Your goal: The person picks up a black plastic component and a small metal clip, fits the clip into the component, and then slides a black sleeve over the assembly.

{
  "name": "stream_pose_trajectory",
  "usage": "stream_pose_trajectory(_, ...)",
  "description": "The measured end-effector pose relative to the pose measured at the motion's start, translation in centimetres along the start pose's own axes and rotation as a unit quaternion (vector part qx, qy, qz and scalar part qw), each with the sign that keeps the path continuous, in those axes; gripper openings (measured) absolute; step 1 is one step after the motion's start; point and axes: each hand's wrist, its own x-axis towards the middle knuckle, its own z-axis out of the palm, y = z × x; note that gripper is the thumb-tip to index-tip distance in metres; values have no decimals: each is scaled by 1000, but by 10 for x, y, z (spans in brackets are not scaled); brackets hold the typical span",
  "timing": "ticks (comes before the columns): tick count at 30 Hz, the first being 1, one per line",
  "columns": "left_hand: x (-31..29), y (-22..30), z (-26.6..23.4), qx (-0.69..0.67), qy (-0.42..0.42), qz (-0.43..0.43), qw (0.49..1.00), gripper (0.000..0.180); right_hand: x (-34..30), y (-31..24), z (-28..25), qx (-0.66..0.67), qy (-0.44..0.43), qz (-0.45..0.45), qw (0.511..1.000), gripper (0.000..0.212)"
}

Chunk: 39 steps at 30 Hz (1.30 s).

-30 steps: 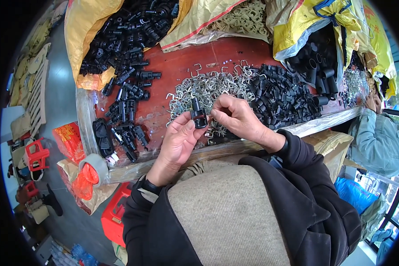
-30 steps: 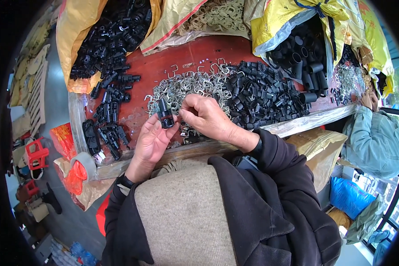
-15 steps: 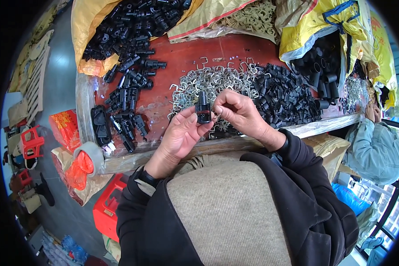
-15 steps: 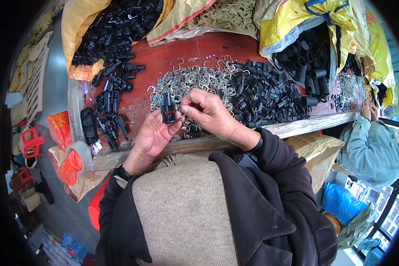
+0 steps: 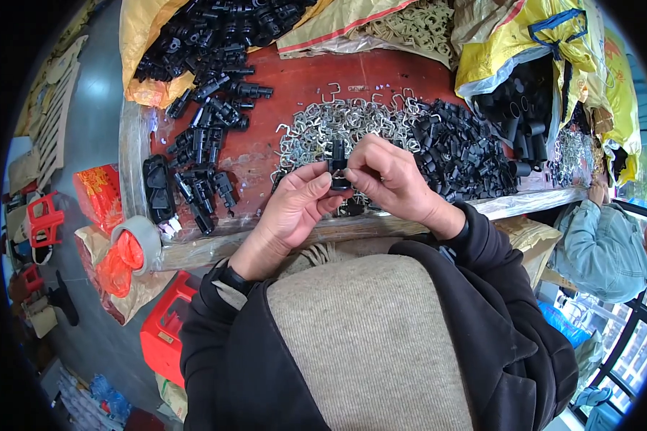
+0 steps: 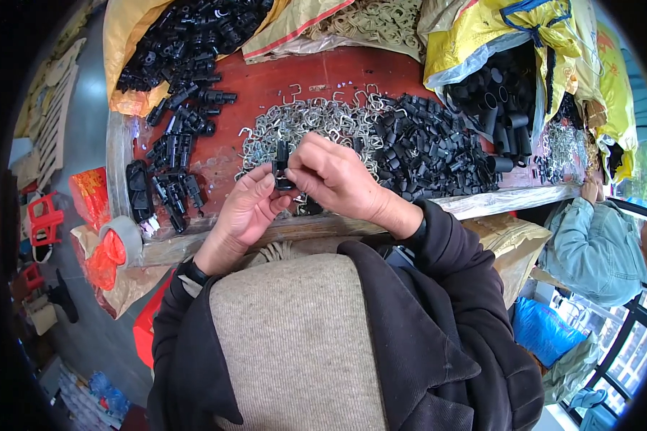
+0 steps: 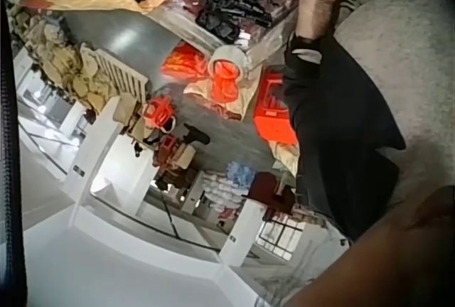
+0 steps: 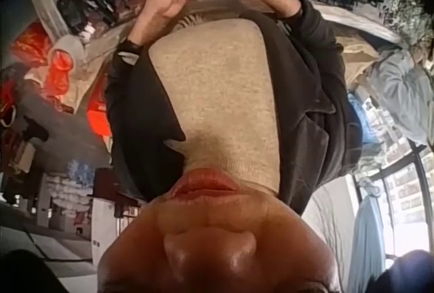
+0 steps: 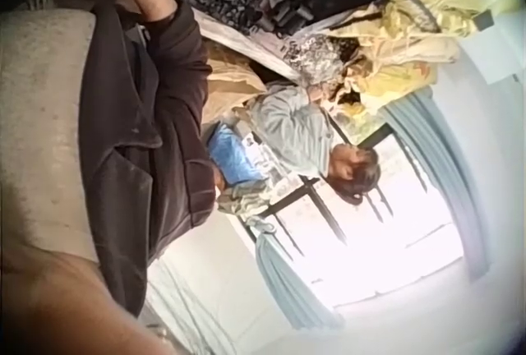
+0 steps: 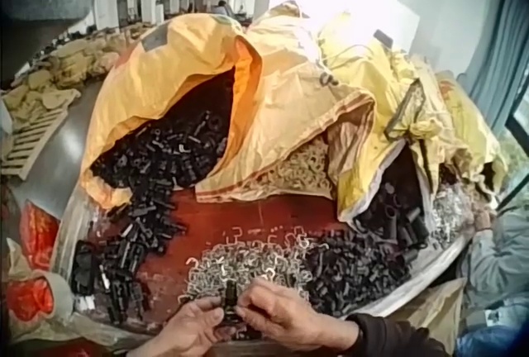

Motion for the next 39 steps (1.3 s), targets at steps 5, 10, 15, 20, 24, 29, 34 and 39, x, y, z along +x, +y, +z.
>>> stream_pose_trajectory(5,0,1,2,-7,25,-13,1000,22,0,-3,1,-82,-32,-10,996,12)
stream_pose_trajectory(10,0,0,0,21,59,-20,998,22,-2,-4,-1,-136,-64,-18,989,11)
stream_pose_trajectory(15,0,-1,-1,65,79,-18,995,21,-2,-4,-2,-155,-89,-28,983,11)
stream_pose_trajectory(20,0,0,3,109,95,-48,988,20,-2,0,-4,-140,-132,-34,981,13)
stream_pose_trajectory(24,1,2,2,113,74,-49,990,22,0,4,-5,-42,-97,0,994,15)
stream_pose_trajectory(29,0,7,7,127,56,-58,989,17,-4,12,-7,201,-111,287,930,18)
stream_pose_trajectory(34,-2,10,11,128,43,-76,988,19,12,28,-36,178,-136,203,953,18)
stream_pose_trajectory(39,0,7,3,127,65,-72,987,20,58,92,-90,-332,61,60,939,21)
